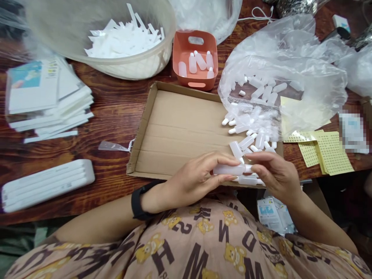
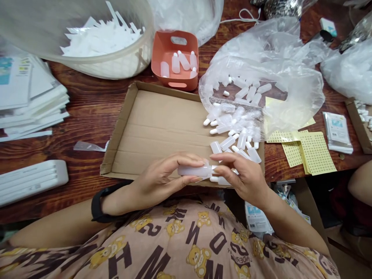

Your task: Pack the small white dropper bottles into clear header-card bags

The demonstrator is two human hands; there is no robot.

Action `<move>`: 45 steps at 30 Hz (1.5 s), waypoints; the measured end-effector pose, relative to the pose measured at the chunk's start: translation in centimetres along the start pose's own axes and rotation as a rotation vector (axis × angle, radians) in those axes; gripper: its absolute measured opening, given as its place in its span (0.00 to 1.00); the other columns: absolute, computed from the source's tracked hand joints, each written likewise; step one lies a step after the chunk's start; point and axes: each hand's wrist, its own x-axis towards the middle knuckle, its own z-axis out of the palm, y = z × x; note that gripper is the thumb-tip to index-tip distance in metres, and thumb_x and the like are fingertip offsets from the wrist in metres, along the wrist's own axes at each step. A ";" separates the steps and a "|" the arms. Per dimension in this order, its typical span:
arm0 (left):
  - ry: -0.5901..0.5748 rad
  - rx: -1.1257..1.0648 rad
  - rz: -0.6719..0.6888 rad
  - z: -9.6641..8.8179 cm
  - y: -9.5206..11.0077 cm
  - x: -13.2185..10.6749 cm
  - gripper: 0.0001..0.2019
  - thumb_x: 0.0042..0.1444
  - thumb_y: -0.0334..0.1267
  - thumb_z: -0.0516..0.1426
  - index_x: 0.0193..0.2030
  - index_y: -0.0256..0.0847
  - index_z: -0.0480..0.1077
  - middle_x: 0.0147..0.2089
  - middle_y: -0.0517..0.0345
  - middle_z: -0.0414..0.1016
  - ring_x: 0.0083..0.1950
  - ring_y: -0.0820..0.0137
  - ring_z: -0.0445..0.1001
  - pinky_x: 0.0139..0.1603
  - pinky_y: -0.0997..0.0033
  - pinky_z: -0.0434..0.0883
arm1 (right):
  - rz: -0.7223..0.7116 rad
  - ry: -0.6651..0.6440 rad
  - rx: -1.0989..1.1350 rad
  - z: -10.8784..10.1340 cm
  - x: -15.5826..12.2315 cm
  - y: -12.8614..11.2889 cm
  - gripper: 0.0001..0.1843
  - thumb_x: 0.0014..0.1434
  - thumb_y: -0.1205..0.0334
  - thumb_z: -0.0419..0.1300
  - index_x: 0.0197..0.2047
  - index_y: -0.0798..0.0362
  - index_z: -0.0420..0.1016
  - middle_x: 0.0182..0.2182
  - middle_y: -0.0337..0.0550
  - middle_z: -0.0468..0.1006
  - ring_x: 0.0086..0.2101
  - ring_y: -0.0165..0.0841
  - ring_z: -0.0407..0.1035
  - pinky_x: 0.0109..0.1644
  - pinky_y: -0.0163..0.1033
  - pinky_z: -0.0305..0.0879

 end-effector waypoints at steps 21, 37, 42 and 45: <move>-0.081 -0.202 -0.398 0.7 0.4 1.0 0.20 0.67 0.51 0.66 0.60 0.42 0.79 0.49 0.53 0.83 0.44 0.67 0.77 0.45 0.70 0.72 | -0.214 -0.189 -0.265 -0.7 1.2 1.0 0.25 0.82 0.51 0.44 0.36 0.49 0.72 0.29 0.42 0.79 0.30 0.33 0.74 0.35 0.38 0.65; -0.057 -0.037 -0.225 0.3 0.7 1.5 0.16 0.68 0.45 0.65 0.58 0.43 0.80 0.54 0.52 0.85 0.51 0.65 0.80 0.53 0.67 0.73 | 0.009 -0.355 -0.059 -1.1 1.0 0.6 0.31 0.82 0.49 0.38 0.29 0.48 0.65 0.23 0.38 0.73 0.24 0.31 0.66 0.30 0.38 0.62; -0.103 -0.024 -0.236 -0.5 0.7 1.8 0.18 0.70 0.47 0.64 0.62 0.42 0.78 0.53 0.52 0.85 0.44 0.68 0.80 0.45 0.69 0.75 | -0.272 -0.136 -0.364 -1.3 1.6 1.1 0.19 0.78 0.46 0.52 0.40 0.48 0.74 0.33 0.46 0.82 0.32 0.37 0.72 0.33 0.42 0.63; -0.112 0.035 -0.095 -0.6 0.4 2.1 0.16 0.70 0.45 0.65 0.59 0.42 0.78 0.55 0.51 0.86 0.50 0.65 0.83 0.52 0.67 0.77 | -0.333 -0.074 -0.279 -0.7 1.9 1.6 0.21 0.79 0.50 0.50 0.34 0.47 0.69 0.27 0.42 0.75 0.28 0.36 0.67 0.32 0.42 0.60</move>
